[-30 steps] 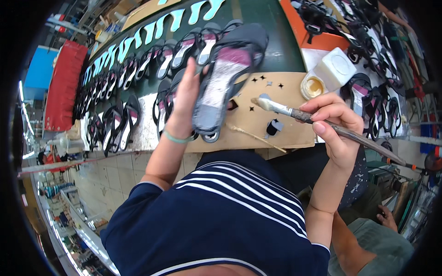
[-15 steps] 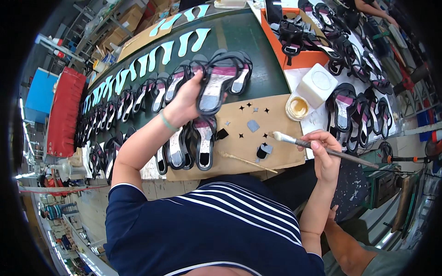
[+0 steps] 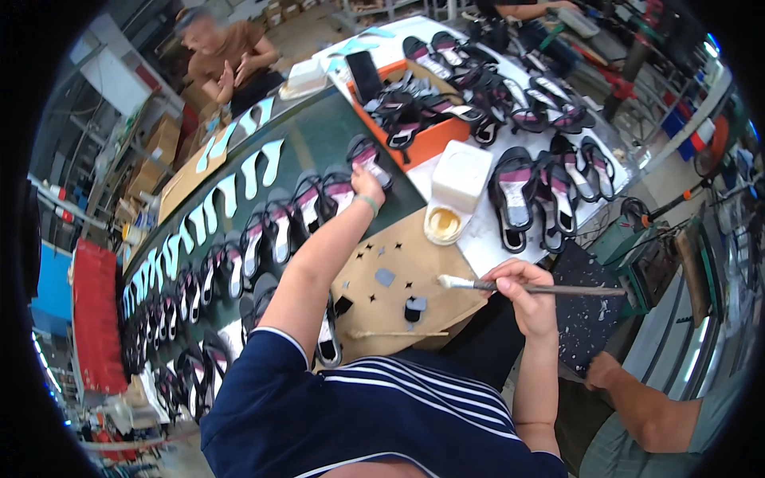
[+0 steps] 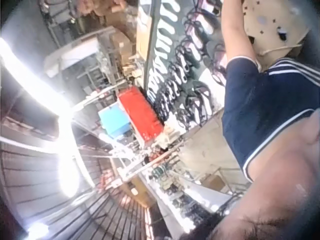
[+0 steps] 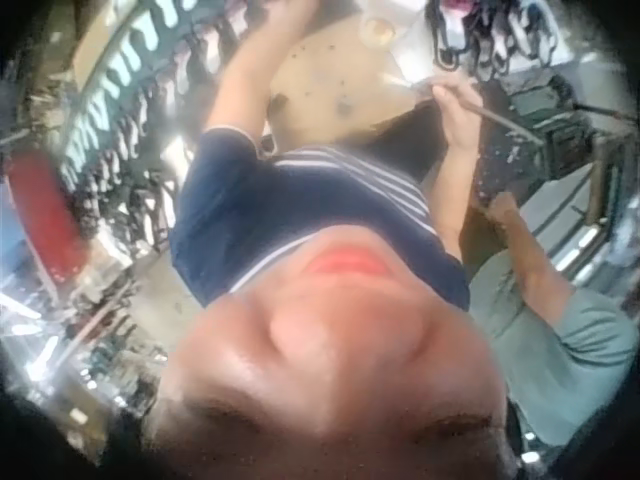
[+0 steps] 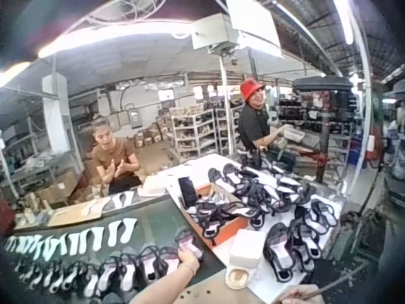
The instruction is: Applying glue to the inner soles of shoes using a brush.
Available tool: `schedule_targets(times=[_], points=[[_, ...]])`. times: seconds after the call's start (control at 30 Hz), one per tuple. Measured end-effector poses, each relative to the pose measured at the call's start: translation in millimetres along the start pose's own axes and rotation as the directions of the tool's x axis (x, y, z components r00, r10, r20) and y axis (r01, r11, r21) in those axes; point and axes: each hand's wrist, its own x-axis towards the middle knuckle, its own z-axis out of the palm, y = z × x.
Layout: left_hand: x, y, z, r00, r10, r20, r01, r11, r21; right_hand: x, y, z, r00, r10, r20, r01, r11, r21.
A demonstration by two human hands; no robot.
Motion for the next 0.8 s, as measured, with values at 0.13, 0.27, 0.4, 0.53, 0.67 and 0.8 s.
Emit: schedule_targets(times=[0.13,0.27,0.4,0.53,0.67,0.8], points=[[-22,32,2,1.0,0.006,0.028,-0.011,0.984,0.177,-10,-5,-7,0.996,-0.002,-0.085,0.006,0.999,0.042],[-25,102,-34,0.709,-0.478,0.518,0.331,0.875,0.354,-9,0,-4,0.996,0.016,-0.09,-0.01,0.998,0.065],[-10,168,-94,0.344,-0.576,0.742,0.54,0.767,0.345,0,7,1,0.998,0.038,-0.049,-0.036,0.999,0.038],[11,181,-125,0.517,-0.324,0.792,0.359,0.922,0.143,18,17,14,0.999,0.03,0.011,-0.03,0.999,0.036],[17,181,-131,0.61,-0.226,0.76,0.289,0.956,0.053,22,10,31,0.997,0.008,0.075,-0.009,1.0,0.02],[24,180,-137,0.693,0.009,0.721,-0.268,0.931,0.247,9,6,24,1.0,-0.007,0.016,0.007,1.0,0.011]])
